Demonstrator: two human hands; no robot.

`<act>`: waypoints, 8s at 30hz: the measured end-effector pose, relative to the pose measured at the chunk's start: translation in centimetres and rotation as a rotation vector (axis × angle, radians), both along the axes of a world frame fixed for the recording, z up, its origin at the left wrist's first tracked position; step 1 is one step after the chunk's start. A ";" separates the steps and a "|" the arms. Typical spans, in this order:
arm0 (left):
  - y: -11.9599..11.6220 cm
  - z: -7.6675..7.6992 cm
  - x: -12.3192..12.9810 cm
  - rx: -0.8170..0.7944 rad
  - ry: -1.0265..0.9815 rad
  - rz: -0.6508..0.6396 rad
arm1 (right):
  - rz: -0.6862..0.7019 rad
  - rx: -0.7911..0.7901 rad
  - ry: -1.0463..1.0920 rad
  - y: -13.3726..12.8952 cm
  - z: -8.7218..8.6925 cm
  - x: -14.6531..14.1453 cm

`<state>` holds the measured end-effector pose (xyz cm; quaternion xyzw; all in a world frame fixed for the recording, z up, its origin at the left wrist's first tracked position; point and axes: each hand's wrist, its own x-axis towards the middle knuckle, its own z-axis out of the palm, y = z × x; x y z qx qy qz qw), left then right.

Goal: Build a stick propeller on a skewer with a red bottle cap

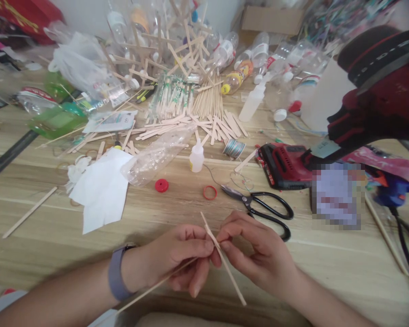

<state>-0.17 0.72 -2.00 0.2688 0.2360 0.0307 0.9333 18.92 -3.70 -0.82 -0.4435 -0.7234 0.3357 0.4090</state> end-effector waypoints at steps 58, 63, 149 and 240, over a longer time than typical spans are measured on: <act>-0.2 -0.1 -0.2 -0.012 0.005 -0.022 | 0.065 -0.031 -0.012 0.4 0.3 0.3; 0.0 -0.2 0.0 -0.017 0.002 -0.008 | 0.083 -0.022 -0.071 0.5 0.0 0.5; 0.1 0.2 0.0 -0.026 0.004 0.053 | -0.070 -0.113 -0.029 -0.1 0.2 0.0; -0.3 -0.3 0.7 0.032 0.100 0.058 | -0.077 0.059 -0.178 -0.3 -0.6 -0.6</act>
